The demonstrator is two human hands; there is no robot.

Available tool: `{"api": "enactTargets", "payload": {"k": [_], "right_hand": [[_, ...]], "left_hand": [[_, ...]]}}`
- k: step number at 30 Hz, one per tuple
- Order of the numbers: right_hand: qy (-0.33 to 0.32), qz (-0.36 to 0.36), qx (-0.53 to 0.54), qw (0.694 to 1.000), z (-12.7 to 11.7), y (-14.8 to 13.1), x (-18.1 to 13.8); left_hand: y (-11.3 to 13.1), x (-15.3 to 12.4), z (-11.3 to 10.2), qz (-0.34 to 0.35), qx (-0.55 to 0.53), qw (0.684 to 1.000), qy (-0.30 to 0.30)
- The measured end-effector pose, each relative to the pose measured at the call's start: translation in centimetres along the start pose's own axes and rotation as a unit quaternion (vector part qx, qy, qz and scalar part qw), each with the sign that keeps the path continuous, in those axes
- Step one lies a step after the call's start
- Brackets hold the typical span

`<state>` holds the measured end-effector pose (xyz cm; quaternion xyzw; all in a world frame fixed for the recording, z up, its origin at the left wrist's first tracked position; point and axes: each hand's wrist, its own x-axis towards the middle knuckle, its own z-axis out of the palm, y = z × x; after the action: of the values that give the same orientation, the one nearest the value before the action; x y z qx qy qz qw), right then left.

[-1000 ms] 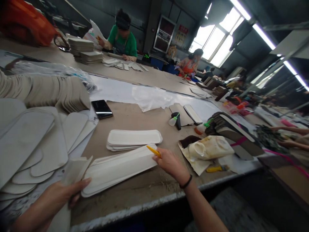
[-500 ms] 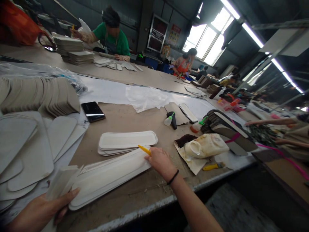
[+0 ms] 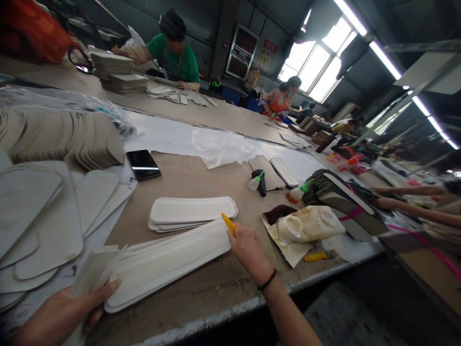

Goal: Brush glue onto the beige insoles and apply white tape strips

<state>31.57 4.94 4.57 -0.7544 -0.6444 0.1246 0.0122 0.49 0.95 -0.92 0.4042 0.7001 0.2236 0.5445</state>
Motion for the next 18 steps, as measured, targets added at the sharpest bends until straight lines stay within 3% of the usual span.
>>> {"api": "enactTargets", "payload": {"k": [5,9,18], "right_hand": [[-0.001,0.000,0.073,0.997,0.1,0.5,-0.4],[0.038,-0.005,0.121,0.992,0.7,1.3,-0.4],[0.101,-0.064,-0.016,0.993,2.2,0.6,-2.2]], "left_hand": [[0.8,-1.2,0.3,-0.009,-0.095,0.995,0.042],[1.7,-2.4,0.3,-0.011,-0.189,0.982,0.015],[1.3,-3.0,0.5,0.004,-0.234,0.971,0.043]]}}
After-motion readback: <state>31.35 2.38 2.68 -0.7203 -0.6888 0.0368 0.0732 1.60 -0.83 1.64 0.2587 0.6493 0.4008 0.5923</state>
